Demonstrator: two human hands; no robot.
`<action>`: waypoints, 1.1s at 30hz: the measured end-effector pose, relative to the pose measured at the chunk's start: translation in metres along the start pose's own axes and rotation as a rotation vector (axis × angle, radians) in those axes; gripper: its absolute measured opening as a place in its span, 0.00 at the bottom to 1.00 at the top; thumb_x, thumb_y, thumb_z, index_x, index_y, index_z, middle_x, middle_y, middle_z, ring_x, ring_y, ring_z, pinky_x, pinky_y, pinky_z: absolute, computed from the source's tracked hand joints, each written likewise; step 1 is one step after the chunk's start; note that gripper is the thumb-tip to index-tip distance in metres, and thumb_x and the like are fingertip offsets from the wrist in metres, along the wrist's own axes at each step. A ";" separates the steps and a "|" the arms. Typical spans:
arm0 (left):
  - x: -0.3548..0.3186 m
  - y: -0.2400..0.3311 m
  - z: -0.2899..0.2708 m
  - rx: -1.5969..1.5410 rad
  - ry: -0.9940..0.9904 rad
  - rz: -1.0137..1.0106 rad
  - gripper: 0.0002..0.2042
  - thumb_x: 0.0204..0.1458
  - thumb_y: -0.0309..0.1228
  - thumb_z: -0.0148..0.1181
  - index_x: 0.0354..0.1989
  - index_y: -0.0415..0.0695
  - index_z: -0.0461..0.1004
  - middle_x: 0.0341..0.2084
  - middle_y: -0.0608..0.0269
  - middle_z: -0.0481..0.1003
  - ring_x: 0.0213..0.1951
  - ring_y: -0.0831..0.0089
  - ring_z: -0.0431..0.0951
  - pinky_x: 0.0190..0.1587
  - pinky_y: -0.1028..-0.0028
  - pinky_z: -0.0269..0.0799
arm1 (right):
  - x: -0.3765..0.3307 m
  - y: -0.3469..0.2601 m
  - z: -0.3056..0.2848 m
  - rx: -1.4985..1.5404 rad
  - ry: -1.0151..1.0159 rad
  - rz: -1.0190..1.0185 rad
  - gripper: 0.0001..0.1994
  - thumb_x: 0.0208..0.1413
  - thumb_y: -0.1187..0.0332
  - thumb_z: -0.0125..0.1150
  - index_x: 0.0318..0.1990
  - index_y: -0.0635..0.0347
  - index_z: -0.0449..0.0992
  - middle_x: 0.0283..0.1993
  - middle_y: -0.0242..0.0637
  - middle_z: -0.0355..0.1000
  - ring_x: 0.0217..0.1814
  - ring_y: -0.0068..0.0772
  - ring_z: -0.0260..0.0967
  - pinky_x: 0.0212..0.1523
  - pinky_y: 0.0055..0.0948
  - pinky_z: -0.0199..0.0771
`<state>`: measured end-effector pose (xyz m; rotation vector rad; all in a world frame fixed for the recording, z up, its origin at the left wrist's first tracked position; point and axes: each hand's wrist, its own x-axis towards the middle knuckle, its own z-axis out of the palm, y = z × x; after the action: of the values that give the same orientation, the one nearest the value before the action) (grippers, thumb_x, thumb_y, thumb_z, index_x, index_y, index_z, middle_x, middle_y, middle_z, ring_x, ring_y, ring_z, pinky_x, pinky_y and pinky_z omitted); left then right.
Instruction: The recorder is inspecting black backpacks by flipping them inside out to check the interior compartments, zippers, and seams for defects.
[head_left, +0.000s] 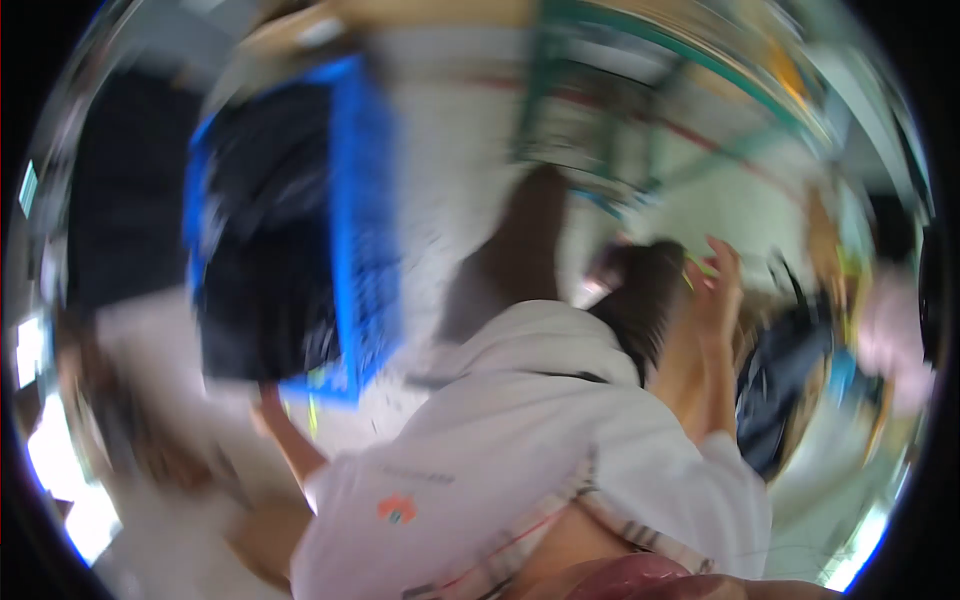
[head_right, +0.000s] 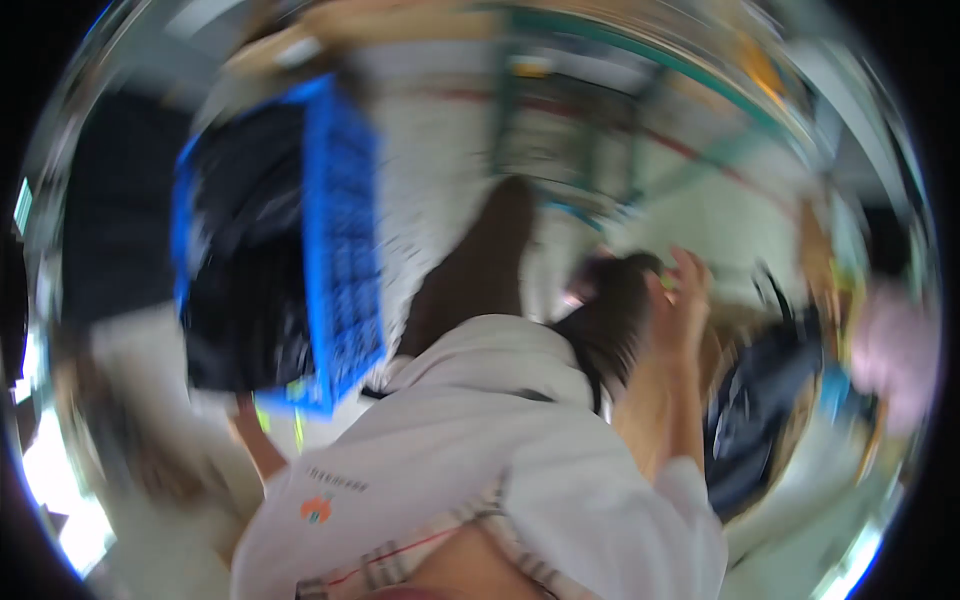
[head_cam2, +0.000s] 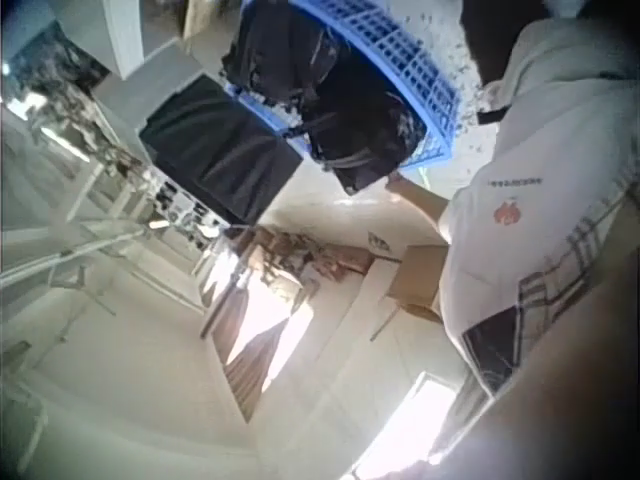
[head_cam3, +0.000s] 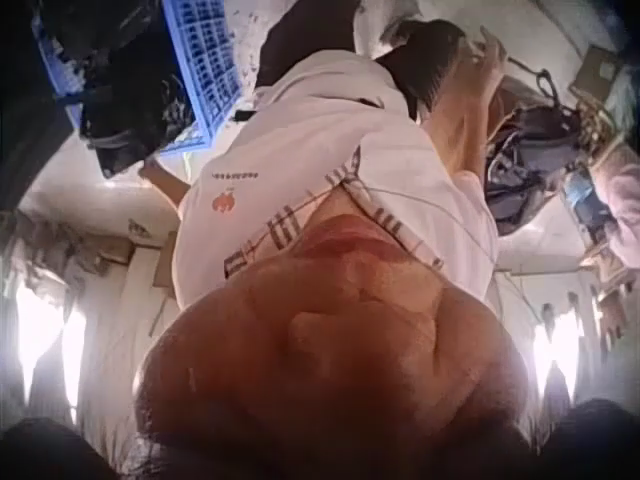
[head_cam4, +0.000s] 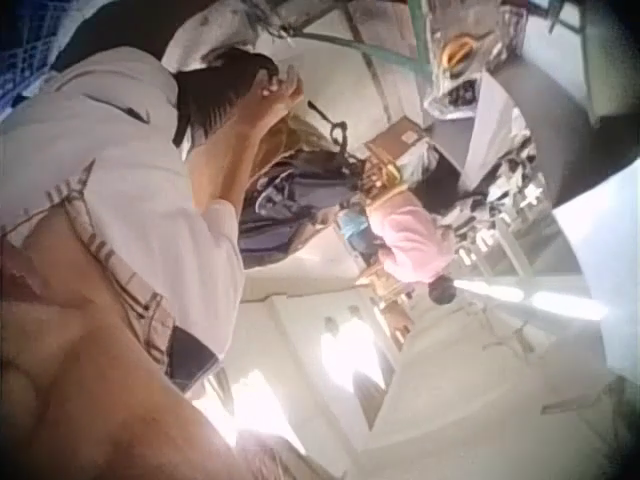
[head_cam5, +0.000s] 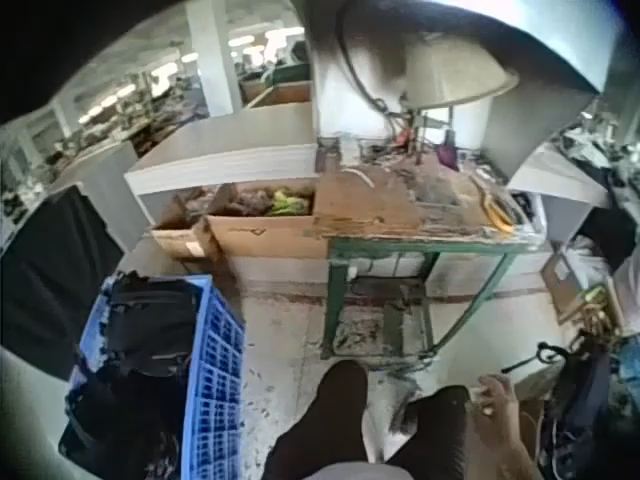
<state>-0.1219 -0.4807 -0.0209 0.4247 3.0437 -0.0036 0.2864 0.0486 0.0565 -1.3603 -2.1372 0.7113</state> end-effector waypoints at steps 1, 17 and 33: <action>0.005 0.024 0.009 -0.089 0.098 -0.010 0.17 0.41 0.27 0.51 0.43 0.39 0.66 0.27 0.51 0.72 0.29 0.60 0.73 0.35 0.62 0.71 | -0.005 0.025 -0.006 -0.037 0.064 0.090 0.19 0.43 0.74 0.56 0.46 0.59 0.64 0.44 0.42 0.60 0.33 0.34 0.64 0.31 0.26 0.69; 0.056 0.429 -0.034 -1.109 -0.394 0.767 0.12 0.46 0.22 0.48 0.41 0.38 0.67 0.26 0.59 0.71 0.25 0.73 0.71 0.30 0.81 0.67 | -0.314 0.212 -0.180 -0.615 0.372 1.433 0.23 0.42 0.56 0.56 0.43 0.63 0.67 0.42 0.53 0.65 0.48 0.49 0.61 0.44 0.40 0.63; -0.013 0.449 -0.015 -0.627 -0.807 0.960 0.13 0.43 0.17 0.45 0.40 0.36 0.66 0.28 0.59 0.71 0.26 0.78 0.71 0.32 0.81 0.70 | -0.325 0.224 -0.183 -0.854 0.596 1.497 0.25 0.40 0.75 0.47 0.51 0.59 0.57 0.37 0.55 0.66 0.37 0.52 0.67 0.37 0.41 0.69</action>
<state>0.0128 -0.0519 -0.0014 1.3259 1.7014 0.6194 0.6745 -0.1393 -0.0009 -3.0652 -0.5907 -0.3017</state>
